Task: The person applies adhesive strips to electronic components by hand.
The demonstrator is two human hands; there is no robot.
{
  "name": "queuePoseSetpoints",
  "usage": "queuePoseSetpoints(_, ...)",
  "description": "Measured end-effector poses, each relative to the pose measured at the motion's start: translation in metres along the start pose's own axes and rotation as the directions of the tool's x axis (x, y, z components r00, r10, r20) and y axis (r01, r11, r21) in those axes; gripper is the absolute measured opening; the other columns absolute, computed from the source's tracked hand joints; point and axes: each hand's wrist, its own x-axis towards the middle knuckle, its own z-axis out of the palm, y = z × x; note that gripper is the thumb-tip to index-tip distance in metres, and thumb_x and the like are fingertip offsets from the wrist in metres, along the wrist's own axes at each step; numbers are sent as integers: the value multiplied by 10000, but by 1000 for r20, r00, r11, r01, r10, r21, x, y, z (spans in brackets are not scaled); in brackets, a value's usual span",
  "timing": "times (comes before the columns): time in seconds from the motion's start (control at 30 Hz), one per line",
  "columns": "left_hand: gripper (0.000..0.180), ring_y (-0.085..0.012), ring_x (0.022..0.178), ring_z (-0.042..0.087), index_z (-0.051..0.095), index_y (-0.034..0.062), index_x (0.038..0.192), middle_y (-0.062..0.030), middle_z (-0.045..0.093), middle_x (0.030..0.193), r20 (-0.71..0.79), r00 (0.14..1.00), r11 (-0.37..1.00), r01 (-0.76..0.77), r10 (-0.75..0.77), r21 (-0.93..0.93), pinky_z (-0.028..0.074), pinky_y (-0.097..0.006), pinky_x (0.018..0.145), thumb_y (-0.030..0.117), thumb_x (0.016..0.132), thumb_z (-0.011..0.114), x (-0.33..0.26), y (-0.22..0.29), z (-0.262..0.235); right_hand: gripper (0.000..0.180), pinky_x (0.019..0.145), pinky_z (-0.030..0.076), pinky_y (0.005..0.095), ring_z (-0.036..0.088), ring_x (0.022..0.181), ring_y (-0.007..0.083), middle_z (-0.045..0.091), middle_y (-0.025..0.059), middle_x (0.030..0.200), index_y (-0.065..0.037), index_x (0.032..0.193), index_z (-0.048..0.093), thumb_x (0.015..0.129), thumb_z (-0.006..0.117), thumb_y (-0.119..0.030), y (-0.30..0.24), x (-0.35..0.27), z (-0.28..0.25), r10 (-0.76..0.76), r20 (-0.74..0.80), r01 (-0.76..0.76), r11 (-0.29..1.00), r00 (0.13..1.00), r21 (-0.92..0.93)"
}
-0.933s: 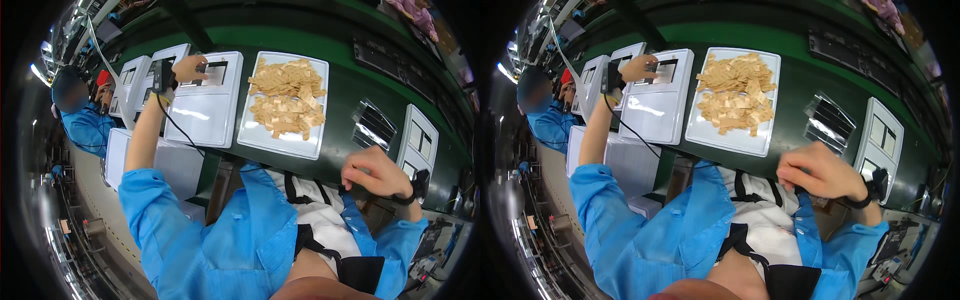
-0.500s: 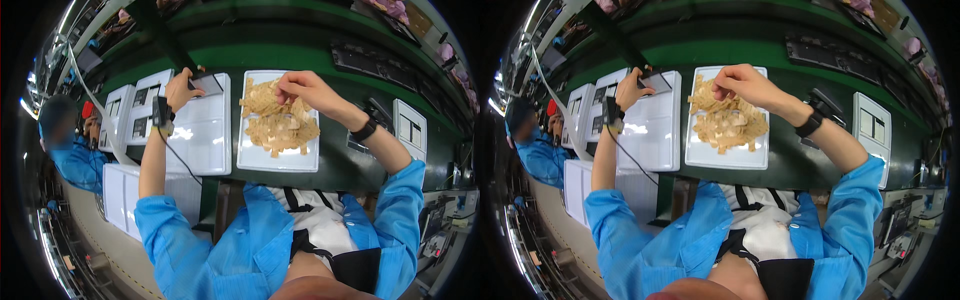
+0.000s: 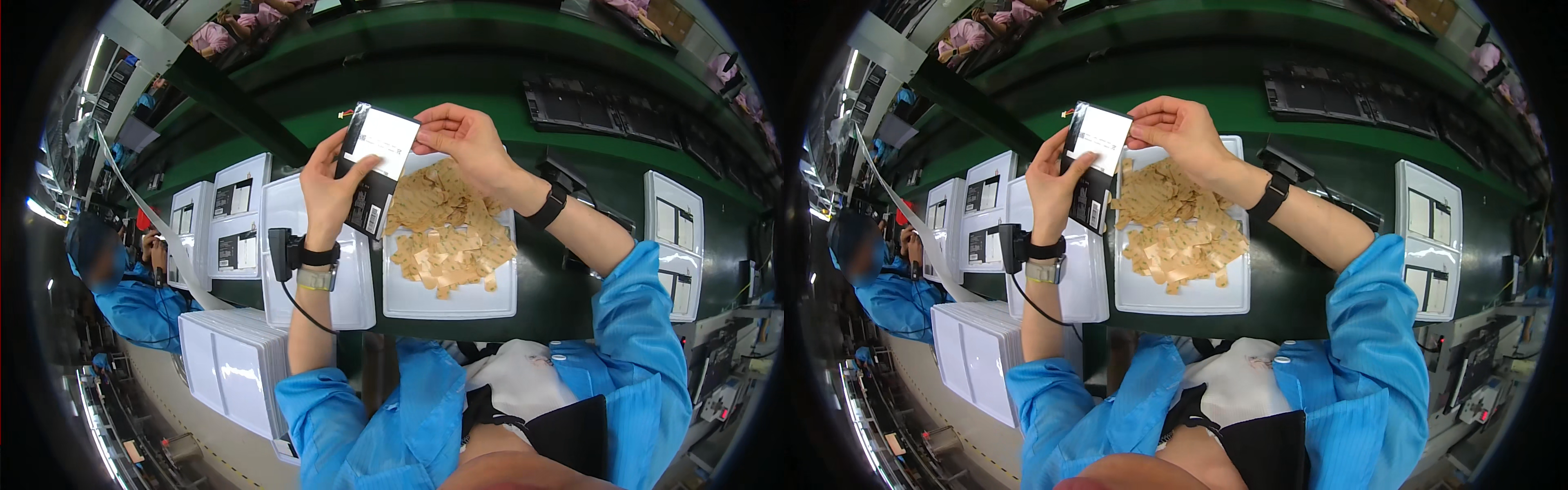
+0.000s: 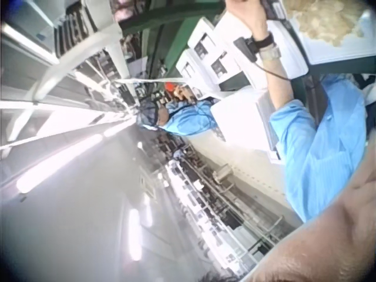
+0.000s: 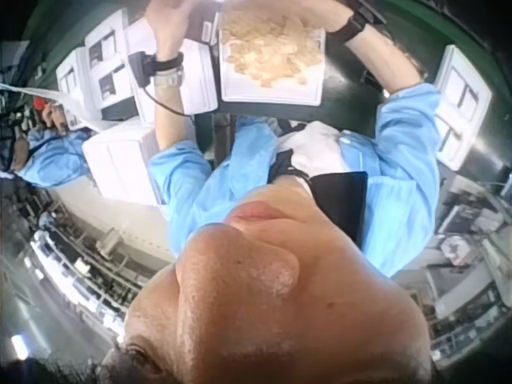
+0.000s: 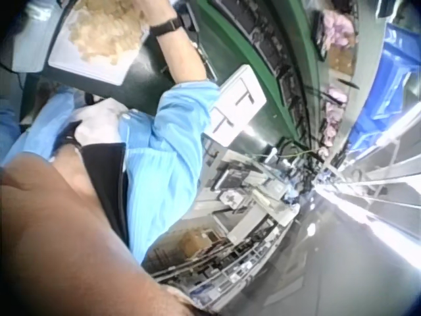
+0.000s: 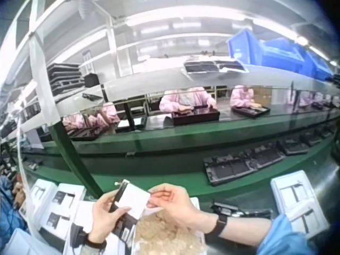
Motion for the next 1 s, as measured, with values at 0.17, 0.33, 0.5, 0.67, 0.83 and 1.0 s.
queuePoseSetpoints(0.17,517,-163,1081,674,571,-90,1347,-139,690,1215,-210,976,919,-25,-63,-394,562,-277,925,-9,888,794,-13,1,49,166,849,601,273,739,914,163,751,124,985,52,1116,705,960,648,38,5,-8,-19,-77,-109,56,981,991,-186)
queuePoseSetpoints(0.33,528,-155,1056,679,571,-90,1342,-144,696,1187,-265,962,957,-14,-66,-290,561,-271,889,40,891,812,-17,-7,88,214,847,609,270,738,917,161,755,135,1026,63,1159,713,957,678,0,-6,-42,-14,-67,-81,61,996,994,-71)
queuePoseSetpoints(0.5,536,-149,979,699,564,-89,1341,-136,712,1125,-327,945,984,-24,-34,-174,569,-263,841,87,903,818,-20,-2,103,277,867,613,271,739,939,160,747,146,1052,87,1178,688,935,738,-36,-21,-57,-28,-20,-106,21,1000,994,5)
queuePoseSetpoints(0.67,536,-147,991,699,558,-92,1342,-133,709,1130,-347,937,989,-12,-40,-148,567,-259,847,79,903,815,-22,7,117,274,848,613,263,739,916,143,753,134,1032,80,1161,696,922,757,-39,-28,-62,-31,-72,-124,59,992,990,-107)
queuePoseSetpoints(0.83,542,-153,1002,697,542,-93,1355,-140,700,1148,-353,935,992,-21,-24,-123,562,-251,858,67,909,806,-22,11,125,216,788,617,253,741,871,135,759,129,994,64,1122,721,930,746,-30,-25,-60,-38,-69,-162,51,992,984,-114)
queuePoseSetpoints(1.0,787,-185,1129,642,406,-67,1457,-155,639,1259,-161,977,990,-134,141,48,524,-307,977,88,837,865,-26,18,124,175,772,614,240,741,835,125,765,116,949,68,1098,731,943,721,-12,-29,-60,-40,-36,-103,29,997,994,-70)
